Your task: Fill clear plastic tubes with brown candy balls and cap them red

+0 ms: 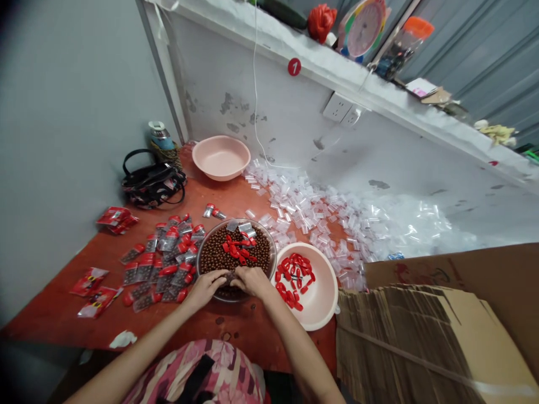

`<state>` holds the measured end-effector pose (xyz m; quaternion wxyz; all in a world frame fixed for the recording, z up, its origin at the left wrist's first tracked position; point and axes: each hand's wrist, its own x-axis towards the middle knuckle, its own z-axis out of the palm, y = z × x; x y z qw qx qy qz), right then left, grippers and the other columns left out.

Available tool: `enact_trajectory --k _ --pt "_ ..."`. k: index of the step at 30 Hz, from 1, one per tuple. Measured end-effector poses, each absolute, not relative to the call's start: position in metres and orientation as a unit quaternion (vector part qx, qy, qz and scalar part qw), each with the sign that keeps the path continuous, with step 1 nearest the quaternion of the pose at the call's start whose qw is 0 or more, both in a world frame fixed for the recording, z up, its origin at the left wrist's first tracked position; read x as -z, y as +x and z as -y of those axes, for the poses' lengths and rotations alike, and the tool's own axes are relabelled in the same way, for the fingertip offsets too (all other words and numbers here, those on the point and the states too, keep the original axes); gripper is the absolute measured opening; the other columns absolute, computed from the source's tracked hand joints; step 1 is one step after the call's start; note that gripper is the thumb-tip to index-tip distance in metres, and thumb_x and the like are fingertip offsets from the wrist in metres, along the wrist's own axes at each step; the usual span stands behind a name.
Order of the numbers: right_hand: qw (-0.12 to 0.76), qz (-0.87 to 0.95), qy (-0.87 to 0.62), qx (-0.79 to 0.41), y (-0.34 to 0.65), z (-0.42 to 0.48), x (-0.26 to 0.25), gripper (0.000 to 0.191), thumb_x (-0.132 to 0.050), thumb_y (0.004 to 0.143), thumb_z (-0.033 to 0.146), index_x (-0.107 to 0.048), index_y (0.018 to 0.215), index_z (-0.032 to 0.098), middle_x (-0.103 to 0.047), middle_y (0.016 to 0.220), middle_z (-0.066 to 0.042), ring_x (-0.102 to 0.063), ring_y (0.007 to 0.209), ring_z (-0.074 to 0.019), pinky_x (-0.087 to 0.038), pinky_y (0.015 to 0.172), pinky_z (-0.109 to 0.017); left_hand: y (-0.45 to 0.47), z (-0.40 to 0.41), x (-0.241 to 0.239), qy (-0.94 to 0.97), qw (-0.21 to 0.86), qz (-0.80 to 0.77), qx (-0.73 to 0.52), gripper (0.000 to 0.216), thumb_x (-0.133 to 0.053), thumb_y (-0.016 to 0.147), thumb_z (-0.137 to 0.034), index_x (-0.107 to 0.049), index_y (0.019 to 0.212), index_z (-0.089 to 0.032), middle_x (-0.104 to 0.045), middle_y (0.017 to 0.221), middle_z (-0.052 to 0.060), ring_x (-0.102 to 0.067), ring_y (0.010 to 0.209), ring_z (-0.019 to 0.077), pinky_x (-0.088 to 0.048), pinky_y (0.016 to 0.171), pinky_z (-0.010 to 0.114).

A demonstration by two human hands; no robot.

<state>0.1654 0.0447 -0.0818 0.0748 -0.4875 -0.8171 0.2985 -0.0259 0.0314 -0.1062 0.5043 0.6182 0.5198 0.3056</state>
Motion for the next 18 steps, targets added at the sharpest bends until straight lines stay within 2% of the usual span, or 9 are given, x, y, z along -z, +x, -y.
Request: enact_trajectory --k 2,5,7,10,15,18 --pt "0.067 0.819 -0.51 -0.253 0.167 -0.05 0.085 0.028 -0.042 0.08 0.046 -0.052 0.084 0.02 -0.058 0.082 -0.002 -0.054 0.075 -0.0134 -0.037 0.065 -0.022 -0.03 -0.033 0.112 0.578 0.522 -0.538 -0.323 0.027 -0.049 0.073 -0.032 -0.064 0.092 -0.021 -0.064 0.099 0.004 -0.056 0.094 0.0202 -0.042 0.087 0.034" --pt "0.071 0.787 -0.583 -0.187 0.166 -0.062 0.095 0.025 -0.042 0.082 0.04 -0.05 0.095 0.021 -0.057 0.093 -0.003 -0.052 0.086 -0.0153 -0.037 0.073 -0.024 -0.035 -0.035 0.123 0.436 0.62 -0.544 -0.359 0.038 -0.053 0.069 -0.039 -0.06 0.098 -0.016 -0.062 0.1 0.007 -0.059 0.089 0.0216 -0.047 0.08 0.037" --pt "0.044 0.77 -0.623 -0.132 0.161 -0.072 0.103 0.024 -0.042 0.083 0.031 -0.048 0.103 0.02 -0.056 0.097 -0.006 -0.05 0.089 -0.0174 -0.037 0.075 -0.027 -0.035 -0.035 0.124 0.349 0.677 -0.527 -0.375 0.046 -0.057 0.066 -0.04 -0.057 0.102 -0.012 -0.062 0.101 0.009 -0.059 0.086 0.0216 -0.05 0.075 0.037" --pt "-0.014 0.771 -0.631 -0.078 0.151 -0.083 0.113 0.027 -0.037 0.083 0.018 -0.044 0.11 0.018 -0.055 0.097 -0.01 -0.05 0.087 -0.019 -0.038 0.073 -0.029 -0.034 -0.035 0.115 0.276 0.717 -0.494 -0.407 0.048 -0.063 0.064 -0.037 -0.055 0.104 -0.012 -0.061 0.101 0.009 -0.058 0.089 0.0211 -0.049 0.077 0.036" --pt "-0.047 0.783 -0.616 -0.08 0.149 -0.088 0.12 0.027 -0.033 0.084 0.015 -0.046 0.109 0.016 -0.053 0.099 -0.013 -0.05 0.087 -0.0192 -0.04 0.071 -0.03 -0.032 -0.034 0.096 0.225 0.745 -0.46 -0.427 0.041 -0.065 0.064 -0.033 -0.057 0.1 -0.013 -0.063 0.094 0.008 -0.061 0.082 0.0189 -0.048 0.08 0.038" --pt "0.025 0.766 -0.629 -0.126 0.158 -0.083 0.112 0.027 -0.036 0.084 0.019 -0.048 0.108 0.016 -0.052 0.104 -0.012 -0.052 0.086 -0.0184 -0.042 0.071 -0.03 -0.032 -0.033 0.095 0.235 0.74 -0.459 -0.433 0.04 -0.066 0.064 -0.031 -0.058 0.098 -0.012 -0.063 0.093 0.008 -0.06 0.082 0.019 -0.048 0.08 0.038"
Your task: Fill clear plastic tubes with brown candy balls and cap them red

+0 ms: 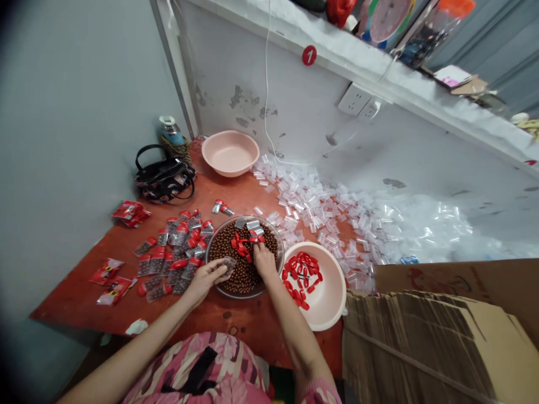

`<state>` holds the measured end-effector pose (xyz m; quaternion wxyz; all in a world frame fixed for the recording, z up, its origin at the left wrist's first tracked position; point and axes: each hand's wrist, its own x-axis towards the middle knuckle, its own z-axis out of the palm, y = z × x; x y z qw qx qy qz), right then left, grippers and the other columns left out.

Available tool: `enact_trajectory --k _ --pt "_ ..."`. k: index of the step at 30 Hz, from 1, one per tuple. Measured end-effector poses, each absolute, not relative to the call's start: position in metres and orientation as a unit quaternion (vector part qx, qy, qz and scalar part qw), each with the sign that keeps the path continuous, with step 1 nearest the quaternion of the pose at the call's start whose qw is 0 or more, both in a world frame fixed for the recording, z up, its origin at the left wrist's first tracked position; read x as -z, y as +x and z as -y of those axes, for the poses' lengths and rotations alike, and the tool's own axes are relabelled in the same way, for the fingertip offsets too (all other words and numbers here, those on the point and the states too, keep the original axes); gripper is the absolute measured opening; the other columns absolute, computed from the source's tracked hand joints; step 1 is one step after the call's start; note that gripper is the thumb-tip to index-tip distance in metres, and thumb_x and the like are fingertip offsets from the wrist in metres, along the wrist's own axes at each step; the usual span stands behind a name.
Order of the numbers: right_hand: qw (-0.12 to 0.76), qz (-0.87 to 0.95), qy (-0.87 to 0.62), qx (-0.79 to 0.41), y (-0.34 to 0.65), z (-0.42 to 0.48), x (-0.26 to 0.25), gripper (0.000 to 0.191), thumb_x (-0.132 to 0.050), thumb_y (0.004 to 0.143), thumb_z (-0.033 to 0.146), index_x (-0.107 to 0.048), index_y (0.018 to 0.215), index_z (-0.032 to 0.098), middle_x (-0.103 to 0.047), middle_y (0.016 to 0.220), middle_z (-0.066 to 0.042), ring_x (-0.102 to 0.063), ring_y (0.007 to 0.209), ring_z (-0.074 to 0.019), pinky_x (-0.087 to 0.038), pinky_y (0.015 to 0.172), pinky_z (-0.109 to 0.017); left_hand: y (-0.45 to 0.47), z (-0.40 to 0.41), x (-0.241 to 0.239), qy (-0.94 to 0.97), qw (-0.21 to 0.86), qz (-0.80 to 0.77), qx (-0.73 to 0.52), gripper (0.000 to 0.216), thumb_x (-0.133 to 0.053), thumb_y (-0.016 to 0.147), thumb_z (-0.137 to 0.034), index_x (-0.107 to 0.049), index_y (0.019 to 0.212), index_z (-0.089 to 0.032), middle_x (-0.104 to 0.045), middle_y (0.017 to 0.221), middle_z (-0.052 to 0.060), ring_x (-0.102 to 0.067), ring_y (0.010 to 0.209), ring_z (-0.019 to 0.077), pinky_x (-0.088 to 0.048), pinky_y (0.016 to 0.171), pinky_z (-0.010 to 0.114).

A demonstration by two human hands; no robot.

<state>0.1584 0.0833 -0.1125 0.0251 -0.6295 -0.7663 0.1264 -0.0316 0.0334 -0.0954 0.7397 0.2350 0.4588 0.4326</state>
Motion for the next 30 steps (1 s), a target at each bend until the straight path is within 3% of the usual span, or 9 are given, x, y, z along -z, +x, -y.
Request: enact_trajectory --k 4,7,11,19,30 --pt "0.271 0.703 -0.594 -0.283 0.163 -0.066 0.081 0.026 -0.045 0.082 0.029 -0.052 0.105 0.019 -0.056 0.098 -0.007 -0.052 0.09 -0.0159 -0.04 0.08 -0.028 -0.028 -0.033 0.096 0.29 0.72 -0.465 -0.427 0.04 -0.064 0.065 -0.031 -0.058 0.099 -0.012 -0.063 0.094 0.008 -0.06 0.082 0.0189 -0.048 0.077 0.037" --pt "0.357 0.683 -0.534 -0.348 0.156 -0.05 0.051 0.026 -0.047 0.081 0.03 -0.053 0.105 0.022 -0.056 0.096 -0.004 -0.052 0.089 -0.0145 -0.04 0.081 -0.027 -0.023 -0.033 0.089 0.376 0.681 -0.475 -0.412 0.037 -0.06 0.067 -0.032 -0.059 0.099 -0.012 -0.063 0.097 0.008 -0.059 0.084 0.02 -0.047 0.079 0.036" --pt "0.345 0.705 -0.514 -0.345 0.147 -0.035 0.031 0.026 -0.048 0.08 0.03 -0.055 0.104 0.022 -0.056 0.089 -0.004 -0.051 0.083 -0.0136 -0.04 0.076 -0.026 -0.018 -0.031 0.077 0.491 0.61 -0.485 -0.389 0.033 -0.056 0.07 -0.032 -0.062 0.098 -0.016 -0.063 0.1 0.006 -0.058 0.088 0.0206 -0.045 0.081 0.033" --pt "0.341 0.729 -0.51 -0.302 0.15 -0.016 0.038 0.024 -0.049 0.08 0.029 -0.055 0.101 0.021 -0.054 0.084 -0.005 -0.05 0.08 -0.0143 -0.041 0.073 -0.027 -0.017 -0.02 0.065 0.553 0.533 -0.509 -0.388 0.026 -0.053 0.072 -0.031 -0.065 0.092 -0.019 -0.065 0.096 0.004 -0.058 0.088 0.0199 -0.044 0.082 0.031" --pt "0.335 0.721 -0.504 -0.338 0.145 0.0 0.027 0.019 -0.049 0.08 0.028 -0.058 0.095 0.02 -0.055 0.08 -0.004 -0.052 0.076 -0.0137 -0.042 0.071 -0.027 -0.021 -0.012 0.048 0.626 0.49 -0.482 -0.367 0.022 -0.051 0.074 -0.029 -0.067 0.087 -0.021 -0.067 0.089 0.003 -0.06 0.082 0.0191 -0.044 0.077 0.029"
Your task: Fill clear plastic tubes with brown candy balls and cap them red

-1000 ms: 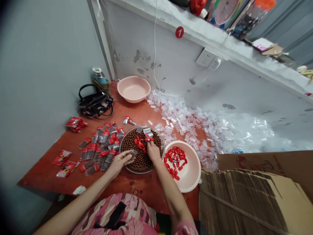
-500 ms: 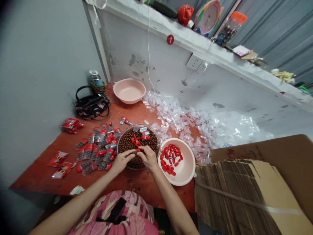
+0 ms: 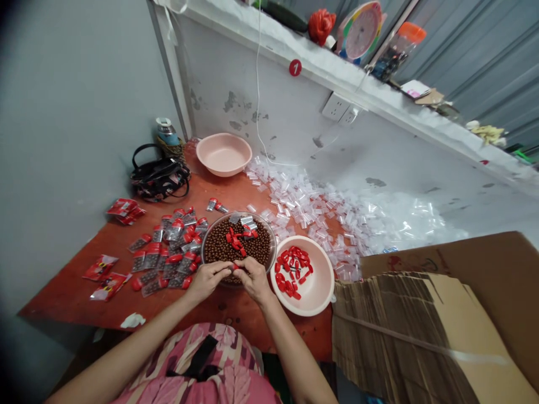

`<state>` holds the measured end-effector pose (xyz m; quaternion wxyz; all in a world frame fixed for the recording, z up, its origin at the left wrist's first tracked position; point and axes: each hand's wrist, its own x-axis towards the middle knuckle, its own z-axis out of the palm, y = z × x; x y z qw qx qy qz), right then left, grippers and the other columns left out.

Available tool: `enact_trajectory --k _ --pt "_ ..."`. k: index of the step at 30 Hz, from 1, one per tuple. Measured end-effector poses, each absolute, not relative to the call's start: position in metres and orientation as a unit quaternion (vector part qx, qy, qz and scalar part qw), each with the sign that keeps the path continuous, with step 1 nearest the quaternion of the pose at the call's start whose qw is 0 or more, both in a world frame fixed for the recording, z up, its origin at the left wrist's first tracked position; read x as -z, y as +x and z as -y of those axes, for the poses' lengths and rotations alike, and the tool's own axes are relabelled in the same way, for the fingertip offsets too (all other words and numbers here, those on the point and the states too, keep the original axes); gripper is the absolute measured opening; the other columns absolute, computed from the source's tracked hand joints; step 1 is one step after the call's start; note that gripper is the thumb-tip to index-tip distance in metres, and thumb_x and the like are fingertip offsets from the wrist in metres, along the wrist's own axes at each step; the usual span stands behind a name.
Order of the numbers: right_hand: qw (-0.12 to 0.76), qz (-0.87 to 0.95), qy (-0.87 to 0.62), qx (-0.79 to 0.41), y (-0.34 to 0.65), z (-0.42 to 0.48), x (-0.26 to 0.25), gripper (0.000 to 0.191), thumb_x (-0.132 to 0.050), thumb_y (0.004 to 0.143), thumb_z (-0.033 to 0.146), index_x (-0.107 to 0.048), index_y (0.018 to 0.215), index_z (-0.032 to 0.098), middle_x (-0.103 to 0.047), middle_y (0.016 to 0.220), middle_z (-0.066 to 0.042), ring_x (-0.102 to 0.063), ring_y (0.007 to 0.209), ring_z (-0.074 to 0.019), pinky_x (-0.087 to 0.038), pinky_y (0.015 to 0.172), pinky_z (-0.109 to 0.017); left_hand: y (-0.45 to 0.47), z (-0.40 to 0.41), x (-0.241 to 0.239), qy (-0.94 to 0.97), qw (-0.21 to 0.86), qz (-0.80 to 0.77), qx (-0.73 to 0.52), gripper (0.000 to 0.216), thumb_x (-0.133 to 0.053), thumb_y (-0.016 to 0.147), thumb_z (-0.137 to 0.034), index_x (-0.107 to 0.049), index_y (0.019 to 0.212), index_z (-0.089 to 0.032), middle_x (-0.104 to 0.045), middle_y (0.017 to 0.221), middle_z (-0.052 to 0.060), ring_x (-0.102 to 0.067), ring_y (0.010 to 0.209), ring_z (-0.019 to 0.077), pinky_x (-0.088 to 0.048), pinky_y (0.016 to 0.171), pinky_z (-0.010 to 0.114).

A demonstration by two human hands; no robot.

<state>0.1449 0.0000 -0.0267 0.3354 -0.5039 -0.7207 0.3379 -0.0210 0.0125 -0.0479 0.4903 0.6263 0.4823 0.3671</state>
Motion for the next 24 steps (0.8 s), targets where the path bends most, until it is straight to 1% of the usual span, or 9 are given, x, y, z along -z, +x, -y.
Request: enact_trajectory --k 2,5,7,10,13,15,18,21,24 --pt "0.333 0.714 -0.513 -0.34 0.144 -0.001 0.024 0.021 -0.049 0.08 0.028 -0.058 0.097 0.021 -0.056 0.082 -0.004 -0.052 0.077 -0.014 -0.043 0.072 -0.027 -0.017 -0.011 0.051 0.607 0.511 -0.48 -0.374 0.021 -0.052 0.073 -0.03 -0.067 0.086 -0.021 -0.067 0.089 0.003 -0.059 0.083 0.0195 -0.044 0.078 0.03" --pt "0.326 0.708 -0.52 -0.349 0.145 -0.01 0.017 0.027 -0.049 0.079 0.03 -0.057 0.103 0.022 -0.058 0.091 -0.006 -0.052 0.086 -0.0159 -0.041 0.08 -0.031 -0.008 -0.011 0.056 0.481 0.609 -0.482 -0.407 0.026 -0.056 0.07 -0.032 -0.065 0.089 -0.017 -0.066 0.09 0.005 -0.06 0.08 0.0199 -0.047 0.076 0.033" --pt "0.335 0.677 -0.51 -0.41 0.148 -0.019 0.011 0.03 -0.049 0.079 0.032 -0.055 0.108 0.024 -0.058 0.1 -0.006 -0.052 0.094 -0.0169 -0.039 0.086 -0.034 -0.002 -0.012 0.054 0.383 0.682 -0.456 -0.426 0.035 -0.057 0.069 -0.034 -0.061 0.097 -0.014 -0.065 0.093 0.006 -0.06 0.08 0.0198 -0.048 0.075 0.034" --pt "0.409 0.552 -0.488 -0.539 0.157 -0.025 0.01 0.039 -0.047 0.08 0.035 -0.045 0.117 0.026 -0.055 0.111 -0.005 -0.052 0.098 -0.0168 -0.039 0.089 -0.037 0.001 -0.017 0.047 0.296 0.725 -0.421 -0.458 0.041 -0.061 0.067 -0.034 -0.058 0.102 -0.013 -0.064 0.096 0.008 -0.06 0.083 0.0195 -0.048 0.076 0.033" --pt "0.47 0.432 -0.469 -0.611 0.163 -0.019 0.021 0.036 -0.054 0.075 0.033 -0.051 0.11 0.024 -0.055 0.109 -0.005 -0.056 0.089 -0.0163 -0.043 0.083 -0.035 -0.003 -0.023 0.043 0.266 0.716 -0.428 -0.484 0.041 -0.063 0.065 -0.034 -0.059 0.101 -0.013 -0.064 0.096 0.008 -0.06 0.082 0.0185 -0.047 0.075 0.031" --pt "0.488 0.381 -0.469 -0.631 0.163 -0.014 0.031 0.028 -0.059 0.071 0.032 -0.057 0.097 0.022 -0.06 0.093 -0.004 -0.058 0.076 -0.0145 -0.046 0.075 -0.032 -0.006 -0.026 0.046 0.283 0.7 -0.441 -0.485 0.042 -0.063 0.066 -0.034 -0.06 0.102 -0.014 -0.064 0.096 0.008 -0.059 0.084 0.0189 -0.046 0.076 0.031" --pt "0.52 0.328 -0.471 -0.633 0.158 -0.013 0.036 0.02 -0.059 0.07 0.033 -0.059 0.085 0.02 -0.058 0.076 -0.001 -0.055 0.064 -0.0115 -0.048 0.068 -0.03 -0.01 -0.028 0.054 0.38 0.648 -0.469 -0.465 0.036 -0.061 0.068 -0.033 -0.062 0.099 -0.014 -0.064 0.097 0.008 -0.057 0.09 0.0204 -0.042 0.084 0.034" --pt "0.494 0.321 -0.473 -0.655 0.153 -0.018 0.026 0.021 -0.061 0.068 0.034 -0.057 0.08 0.018 -0.057 0.082 -0.002 -0.055 0.073 -0.0132 -0.048 0.068 -0.029 -0.012 -0.027 0.056 0.507 0.579 -0.47 -0.431 0.026 -0.058 0.07 -0.031 -0.065 0.092 -0.018 -0.063 0.099 0.006 -0.054 0.096 0.0202 -0.037 0.09 0.033" --pt "0.425 0.297 -0.439 -0.734 0.148 -0.019 0.016 0.025 -0.058 0.07 0.033 -0.055 0.091 0.019 -0.057 0.09 -0.004 -0.055 0.081 -0.0153 -0.048 0.07 -0.032 -0.012 -0.025 0.054 0.569 0.546 -0.453 -0.416 0.024 -0.054 0.074 -0.03 -0.065 0.093 -0.021 -0.06 0.104 0.005 -0.051 0.101 0.0198 -0.035 0.093 0.033"
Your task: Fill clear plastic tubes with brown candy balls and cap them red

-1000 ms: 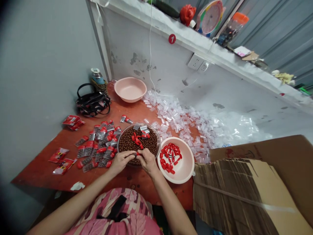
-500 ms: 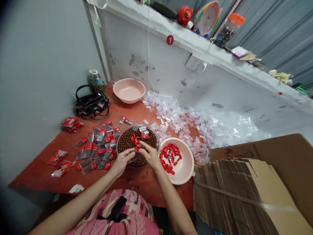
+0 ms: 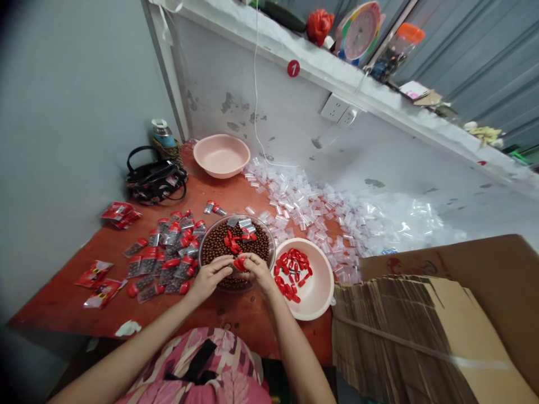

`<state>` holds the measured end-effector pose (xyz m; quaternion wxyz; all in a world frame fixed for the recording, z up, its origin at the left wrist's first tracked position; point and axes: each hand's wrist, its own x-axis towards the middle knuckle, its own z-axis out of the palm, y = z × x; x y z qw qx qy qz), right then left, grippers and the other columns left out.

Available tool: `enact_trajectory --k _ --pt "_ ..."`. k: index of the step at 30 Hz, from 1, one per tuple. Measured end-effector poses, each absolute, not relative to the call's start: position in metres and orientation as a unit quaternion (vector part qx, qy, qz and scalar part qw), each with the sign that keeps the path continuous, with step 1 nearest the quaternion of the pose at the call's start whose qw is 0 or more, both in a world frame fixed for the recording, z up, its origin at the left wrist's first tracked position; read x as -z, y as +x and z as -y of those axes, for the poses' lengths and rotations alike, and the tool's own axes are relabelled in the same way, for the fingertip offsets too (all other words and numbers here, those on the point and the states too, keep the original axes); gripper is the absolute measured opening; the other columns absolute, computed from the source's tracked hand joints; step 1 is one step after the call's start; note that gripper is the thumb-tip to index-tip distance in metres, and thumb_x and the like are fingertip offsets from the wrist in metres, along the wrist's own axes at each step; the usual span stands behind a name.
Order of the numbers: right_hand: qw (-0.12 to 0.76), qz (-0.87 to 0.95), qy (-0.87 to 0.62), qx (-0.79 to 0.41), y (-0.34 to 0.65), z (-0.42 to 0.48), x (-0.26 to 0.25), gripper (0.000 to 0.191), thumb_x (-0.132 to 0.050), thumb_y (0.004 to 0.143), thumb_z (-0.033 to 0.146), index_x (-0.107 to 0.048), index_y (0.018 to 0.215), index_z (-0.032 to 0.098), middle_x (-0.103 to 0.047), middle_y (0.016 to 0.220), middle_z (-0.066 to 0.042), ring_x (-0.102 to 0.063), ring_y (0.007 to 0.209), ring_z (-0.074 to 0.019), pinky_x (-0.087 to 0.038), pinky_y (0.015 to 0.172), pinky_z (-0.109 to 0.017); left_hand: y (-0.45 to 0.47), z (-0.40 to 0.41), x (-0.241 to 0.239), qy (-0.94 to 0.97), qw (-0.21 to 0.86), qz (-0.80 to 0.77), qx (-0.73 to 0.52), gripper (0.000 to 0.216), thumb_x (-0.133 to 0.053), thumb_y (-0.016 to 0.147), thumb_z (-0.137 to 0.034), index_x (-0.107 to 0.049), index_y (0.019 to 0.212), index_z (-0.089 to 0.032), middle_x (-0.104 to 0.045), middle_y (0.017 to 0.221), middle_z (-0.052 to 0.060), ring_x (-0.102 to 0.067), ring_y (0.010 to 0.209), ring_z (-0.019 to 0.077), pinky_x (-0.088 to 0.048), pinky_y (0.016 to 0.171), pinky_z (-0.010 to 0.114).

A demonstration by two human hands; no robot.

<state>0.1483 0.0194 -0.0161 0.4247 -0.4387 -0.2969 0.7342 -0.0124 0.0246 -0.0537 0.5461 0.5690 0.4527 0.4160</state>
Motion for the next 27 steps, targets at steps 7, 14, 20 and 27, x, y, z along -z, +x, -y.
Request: enact_trajectory --k 7,14,20,27 --pt "0.391 0.159 -0.381 -0.823 0.132 -0.016 0.037 0.021 -0.051 0.069 0.028 -0.059 0.084 0.016 -0.061 0.081 -0.004 -0.056 0.078 -0.0162 -0.045 0.076 -0.038 -0.012 -0.019 0.064 0.574 0.542 -0.46 -0.406 0.026 -0.05 0.076 -0.029 -0.064 0.096 -0.022 -0.054 0.111 0.006 -0.047 0.105 0.0199 -0.035 0.093 0.035" --pt "0.424 0.121 -0.41 -0.798 0.112 -0.018 0.057 0.02 -0.049 0.073 0.033 -0.06 0.078 0.016 -0.06 0.071 -0.001 -0.054 0.064 -0.0125 -0.047 0.068 -0.035 -0.016 -0.02 0.083 0.544 0.532 -0.501 -0.412 0.025 -0.052 0.074 -0.029 -0.064 0.093 -0.019 -0.059 0.105 0.007 -0.05 0.102 0.0195 -0.036 0.093 0.037" --pt "0.303 0.427 -0.499 -0.69 0.114 -0.069 0.053 0.039 -0.048 0.074 0.049 -0.054 0.103 0.023 -0.056 0.1 -0.005 -0.054 0.084 -0.0167 -0.046 0.07 -0.035 -0.047 -0.035 0.077 0.479 0.522 -0.555 -0.436 0.032 -0.052 0.073 -0.035 -0.061 0.099 -0.018 -0.062 0.104 0.006 -0.055 0.097 0.0203 -0.039 0.09 0.036" --pt "0.15 0.722 -0.656 -0.159 0.105 -0.162 0.069 0.039 -0.048 0.077 0.03 -0.046 0.112 0.015 -0.045 0.119 -0.012 -0.04 0.108 -0.0246 -0.032 0.089 -0.038 -0.111 -0.058 0.076 0.41 0.358 -0.688 -0.48 0.039 -0.051 0.073 -0.039 -0.058 0.106 -0.018 -0.059 0.109 0.006 -0.053 0.102 0.021 -0.036 0.092 0.036"
